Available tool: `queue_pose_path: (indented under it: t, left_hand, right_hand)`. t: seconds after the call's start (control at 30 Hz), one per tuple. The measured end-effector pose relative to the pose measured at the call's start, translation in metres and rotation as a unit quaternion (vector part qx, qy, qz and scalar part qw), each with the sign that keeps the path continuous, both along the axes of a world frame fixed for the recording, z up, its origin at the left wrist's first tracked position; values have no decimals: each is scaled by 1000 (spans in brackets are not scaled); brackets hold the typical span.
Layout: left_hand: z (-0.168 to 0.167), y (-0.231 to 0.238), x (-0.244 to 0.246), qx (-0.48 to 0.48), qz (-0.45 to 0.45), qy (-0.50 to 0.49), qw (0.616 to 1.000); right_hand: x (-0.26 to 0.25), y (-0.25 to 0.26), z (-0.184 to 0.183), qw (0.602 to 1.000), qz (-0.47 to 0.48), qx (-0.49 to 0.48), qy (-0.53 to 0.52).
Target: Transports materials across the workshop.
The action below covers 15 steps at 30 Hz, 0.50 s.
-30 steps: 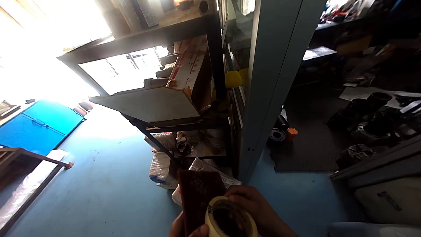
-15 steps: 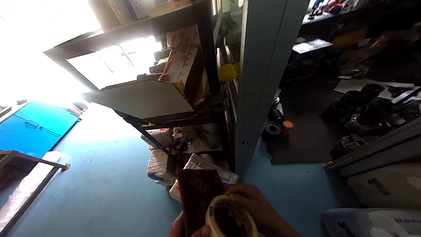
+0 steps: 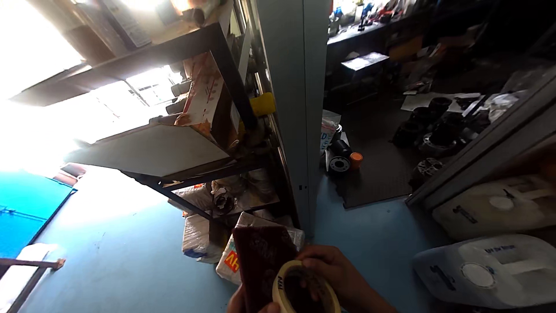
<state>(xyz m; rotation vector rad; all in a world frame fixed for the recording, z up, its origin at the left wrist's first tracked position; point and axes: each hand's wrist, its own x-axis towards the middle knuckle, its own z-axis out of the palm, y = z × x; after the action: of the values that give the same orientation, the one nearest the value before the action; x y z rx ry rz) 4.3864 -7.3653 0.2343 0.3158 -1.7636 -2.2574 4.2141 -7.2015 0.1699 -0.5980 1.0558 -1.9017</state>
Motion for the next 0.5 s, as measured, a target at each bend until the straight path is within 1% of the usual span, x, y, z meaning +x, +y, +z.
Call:
queue_pose_path:
  t: [0.23, 0.5]
  left_hand:
    - [0, 2, -1, -9, -4, 2, 1000]
    - [-2, 0, 3, -16, 8, 0, 1000]
  right_hand:
    - [3, 2, -4, 1000, -9, 0, -3]
    - [2, -3, -1, 1000, 3, 11, -14]
